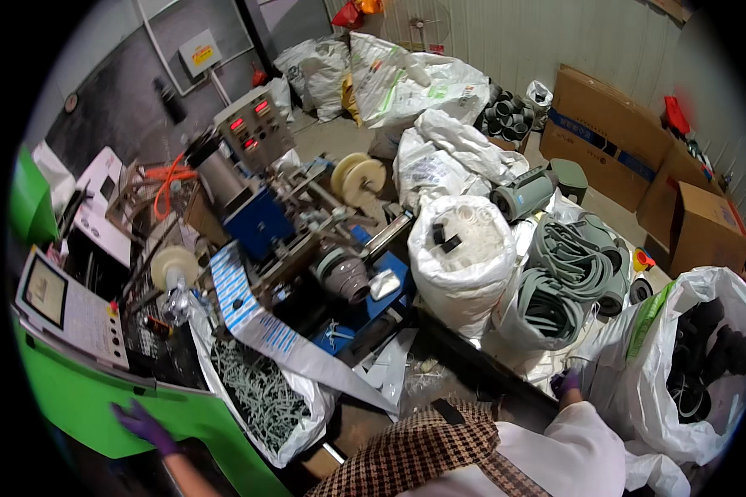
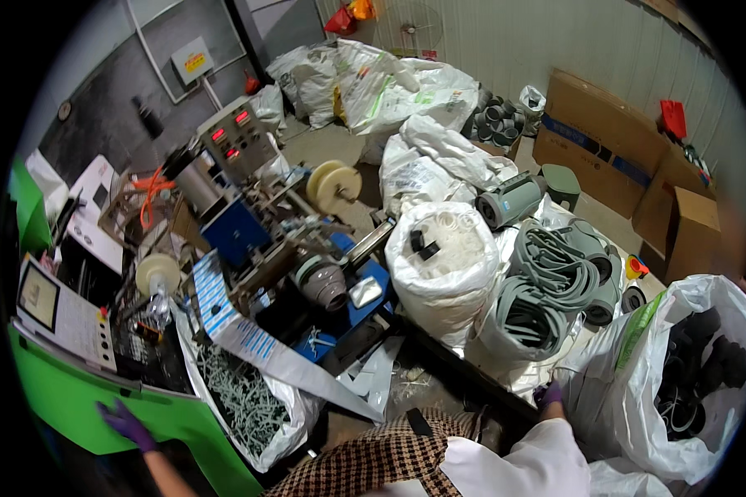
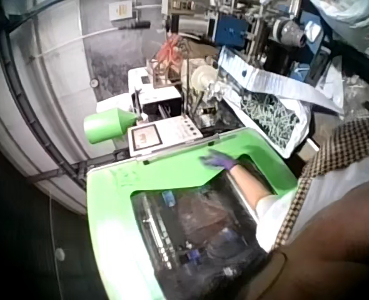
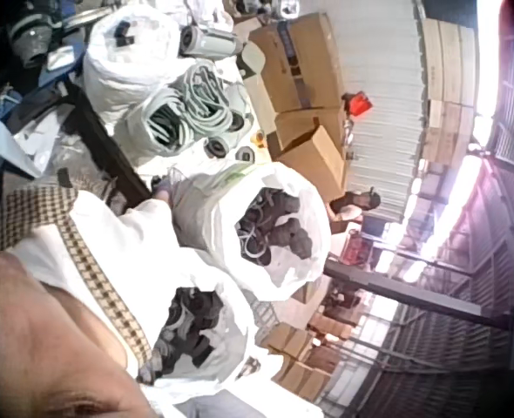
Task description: The person assembles light green electric kettles by attaching black lids and bases to the main bodies. They retrieve components from large white bags and a cardboard box, then place the assembled units onto a green machine for processing.
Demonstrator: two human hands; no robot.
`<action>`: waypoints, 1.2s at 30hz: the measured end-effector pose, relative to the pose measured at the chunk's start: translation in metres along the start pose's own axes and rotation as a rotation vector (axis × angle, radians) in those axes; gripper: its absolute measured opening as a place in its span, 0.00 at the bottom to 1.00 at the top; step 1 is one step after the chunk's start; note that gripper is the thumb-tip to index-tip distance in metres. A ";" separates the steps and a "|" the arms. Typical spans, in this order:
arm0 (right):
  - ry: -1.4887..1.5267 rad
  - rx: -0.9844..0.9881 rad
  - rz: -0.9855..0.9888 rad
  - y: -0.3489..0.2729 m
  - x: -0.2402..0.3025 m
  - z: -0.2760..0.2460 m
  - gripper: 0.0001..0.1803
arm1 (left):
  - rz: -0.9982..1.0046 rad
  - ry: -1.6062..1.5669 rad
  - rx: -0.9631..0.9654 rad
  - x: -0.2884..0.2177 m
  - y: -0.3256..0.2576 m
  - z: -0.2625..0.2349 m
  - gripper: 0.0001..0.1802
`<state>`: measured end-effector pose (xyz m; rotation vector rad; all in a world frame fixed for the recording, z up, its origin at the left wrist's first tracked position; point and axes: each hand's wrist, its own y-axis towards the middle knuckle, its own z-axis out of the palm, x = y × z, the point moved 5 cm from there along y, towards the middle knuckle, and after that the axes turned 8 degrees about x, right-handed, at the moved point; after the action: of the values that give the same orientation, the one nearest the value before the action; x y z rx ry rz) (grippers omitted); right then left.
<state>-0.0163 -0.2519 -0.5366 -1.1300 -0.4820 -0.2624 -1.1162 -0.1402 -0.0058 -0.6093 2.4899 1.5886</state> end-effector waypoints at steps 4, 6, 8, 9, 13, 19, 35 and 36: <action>-0.086 0.015 0.228 -0.059 -0.115 -0.012 0.19 | -0.091 -0.485 0.035 0.064 0.140 0.013 0.38; -0.050 0.074 0.353 -0.095 -0.161 -0.010 0.19 | -0.038 -0.496 0.140 0.075 0.181 0.050 0.34; -0.030 0.229 0.415 -0.129 -0.197 -0.001 0.19 | -0.389 -0.928 0.174 0.105 0.195 0.084 0.30; -0.045 0.279 0.433 -0.143 -0.212 0.004 0.19 | -0.555 -1.147 0.217 0.116 0.195 0.102 0.28; -0.292 0.317 0.548 -0.162 -0.244 0.010 0.15 | -0.533 -1.013 0.170 0.125 0.190 0.110 0.21; -1.983 0.712 -0.018 -0.114 -0.244 0.093 0.18 | -0.422 -1.150 0.246 0.078 0.185 0.092 0.11; -2.330 1.602 -0.526 -0.089 -0.246 0.200 0.17 | -0.669 -0.974 0.170 0.068 0.142 0.006 0.10; -2.537 1.446 -0.356 -0.067 -0.232 0.182 0.17 | -0.617 -0.981 0.144 0.058 0.127 -0.011 0.11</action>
<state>-0.2901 -0.1231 -0.5365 0.7691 -2.4407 1.3190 -1.2188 -0.1190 0.0878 -0.3724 1.4721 1.0607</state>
